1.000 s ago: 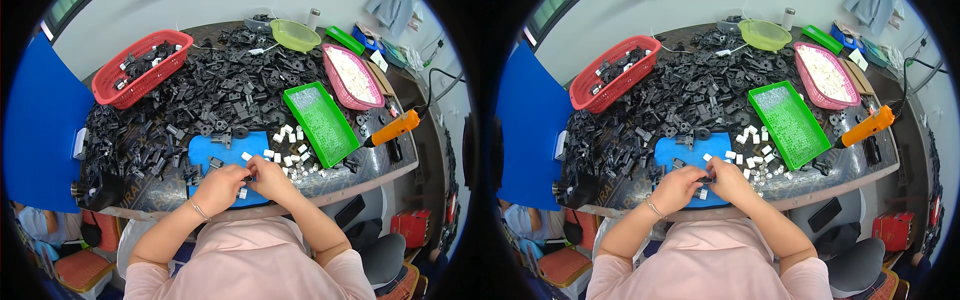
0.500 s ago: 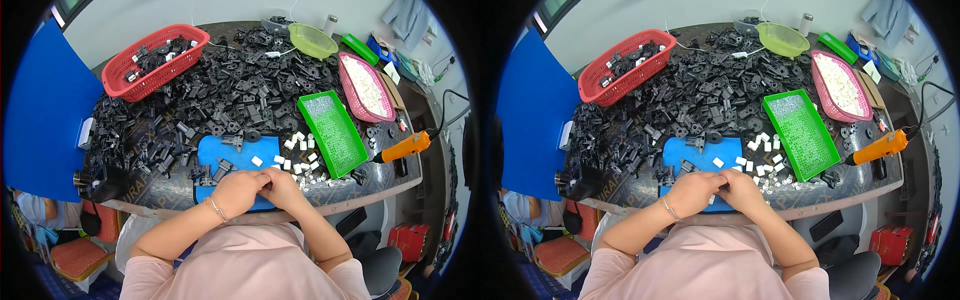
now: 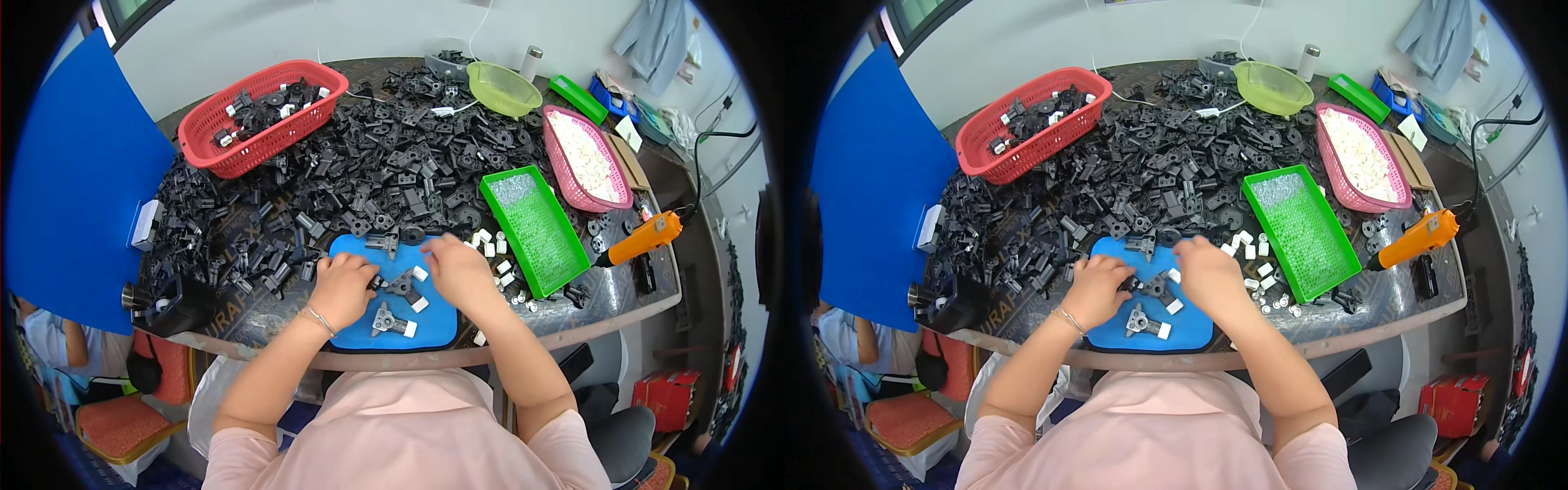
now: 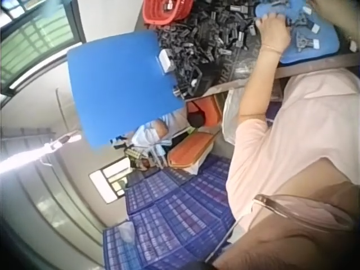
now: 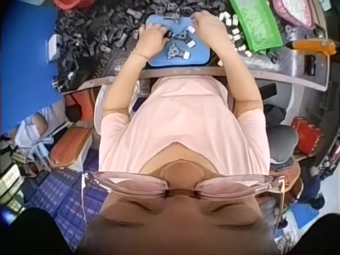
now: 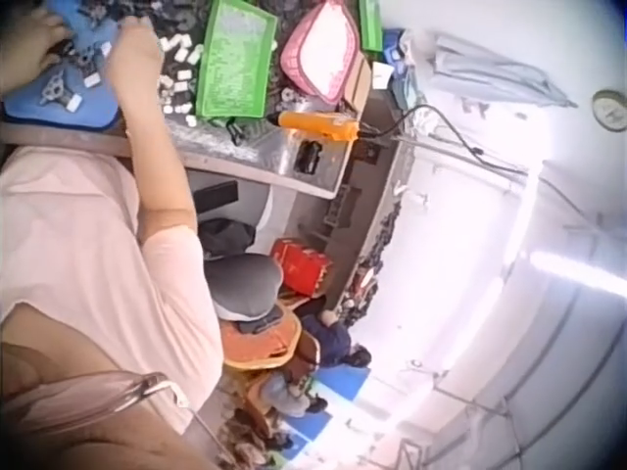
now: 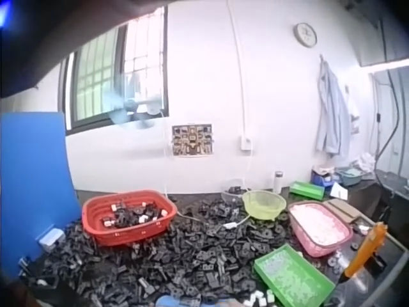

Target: Assembling small plastic toy components using an electric screwdriver at a factory workbench.

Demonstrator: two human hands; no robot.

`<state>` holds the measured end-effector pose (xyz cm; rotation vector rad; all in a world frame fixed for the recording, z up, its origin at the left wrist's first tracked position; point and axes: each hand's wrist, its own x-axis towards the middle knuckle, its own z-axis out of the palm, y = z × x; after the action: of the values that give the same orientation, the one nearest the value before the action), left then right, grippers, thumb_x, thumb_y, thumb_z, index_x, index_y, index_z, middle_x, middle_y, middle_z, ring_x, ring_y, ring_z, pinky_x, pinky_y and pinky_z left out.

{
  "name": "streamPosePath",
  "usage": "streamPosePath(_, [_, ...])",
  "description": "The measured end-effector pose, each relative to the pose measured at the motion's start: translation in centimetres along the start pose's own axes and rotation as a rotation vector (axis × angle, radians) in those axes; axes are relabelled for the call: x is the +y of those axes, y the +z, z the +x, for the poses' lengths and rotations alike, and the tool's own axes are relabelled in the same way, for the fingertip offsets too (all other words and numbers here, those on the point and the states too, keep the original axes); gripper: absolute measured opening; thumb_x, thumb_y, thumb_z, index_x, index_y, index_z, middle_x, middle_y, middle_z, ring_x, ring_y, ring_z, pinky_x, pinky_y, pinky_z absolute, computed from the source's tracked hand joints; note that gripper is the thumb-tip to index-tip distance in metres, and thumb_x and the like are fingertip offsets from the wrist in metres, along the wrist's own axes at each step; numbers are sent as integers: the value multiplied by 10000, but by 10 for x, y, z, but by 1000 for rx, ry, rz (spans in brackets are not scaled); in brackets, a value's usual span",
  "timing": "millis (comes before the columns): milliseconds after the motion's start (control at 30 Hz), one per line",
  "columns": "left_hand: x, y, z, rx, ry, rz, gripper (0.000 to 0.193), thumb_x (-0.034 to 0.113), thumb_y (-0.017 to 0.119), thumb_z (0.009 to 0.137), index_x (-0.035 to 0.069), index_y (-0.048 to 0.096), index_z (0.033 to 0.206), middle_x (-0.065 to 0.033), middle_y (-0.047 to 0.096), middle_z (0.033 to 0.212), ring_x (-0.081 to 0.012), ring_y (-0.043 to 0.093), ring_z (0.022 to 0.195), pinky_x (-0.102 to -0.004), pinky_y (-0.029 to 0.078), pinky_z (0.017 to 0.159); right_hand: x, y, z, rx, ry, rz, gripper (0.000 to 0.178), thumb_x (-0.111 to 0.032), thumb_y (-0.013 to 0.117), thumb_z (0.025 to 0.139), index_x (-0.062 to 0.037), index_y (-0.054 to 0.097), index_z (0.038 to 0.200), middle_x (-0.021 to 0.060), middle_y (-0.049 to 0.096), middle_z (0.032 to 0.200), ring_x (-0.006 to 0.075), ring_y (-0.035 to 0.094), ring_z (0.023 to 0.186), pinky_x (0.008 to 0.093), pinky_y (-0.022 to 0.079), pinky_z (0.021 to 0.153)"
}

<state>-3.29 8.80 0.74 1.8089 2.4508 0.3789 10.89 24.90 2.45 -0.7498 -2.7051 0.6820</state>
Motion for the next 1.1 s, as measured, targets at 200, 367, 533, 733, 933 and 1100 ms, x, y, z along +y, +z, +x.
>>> streamPosePath(200, [-3, -2, -2, 13, 2, -63, 329, 66, 671, 673, 79, 629, 999, -104, 565, 997, -295, 538, 937, -402, 417, 836, -7, 25, 38, -149, -177, 6, 235, -129, 629, 802, -111, 630, 1036, 92, 572, 1047, 305, 607, 917, 400, 503, 776])
streamPosePath(367, [-11, -8, -13, 231, -74, -307, 316, -19, 613, 654, 18, 597, 968, -141, 527, 1062, -325, 542, 965, -387, 473, 814, -24, 47, 53, -135, -192, -84, 393, -209, 710, 748, -107, 605, 1112, 79, 576, 1060, 295, 621, 914, 398, 511, 786])
streamPosePath(533, [-16, -12, -28, 426, -239, -546, 483, -85, 595, 655, 39, 554, 1120, -121, 485, 1208, -231, 538, 1068, -297, 460, 868, -29, 48, 57, -132, -316, -44, 370, -210, 714, 751, -77, 602, 1077, 109, 582, 1044, 309, 638, 875, 408, 527, 730])
streamPosePath(733, [-21, -2, -36, 361, -433, -1386, 734, -177, 545, 651, 7, 393, 1345, -63, 506, 1166, -153, 506, 1083, -268, 418, 921, -56, 65, 94, -101, -172, -139, 423, -296, 684, 791, -60, 560, 1119, 133, 587, 1045, 321, 633, 892, 413, 527, 741])
streamPosePath(933, [-22, -9, -50, 484, -456, -1540, 656, -184, 624, 653, 14, 434, 1248, -63, 529, 1112, -169, 541, 1035, -286, 456, 924, -66, 78, 104, -131, -117, -203, 286, -64, 588, 746, -15, 530, 1021, 183, 604, 1018, 333, 633, 927, 435, 529, 759])
streamPosePath(1100, [-19, -10, -51, 481, -482, -1598, 602, -171, 636, 696, 40, 408, 1212, -67, 478, 1146, -165, 564, 981, -290, 530, 817, -52, 76, 100, -122, -144, -208, 238, -71, 623, 702, -73, 589, 937, 166, 607, 999, 344, 627, 894, 434, 521, 738])
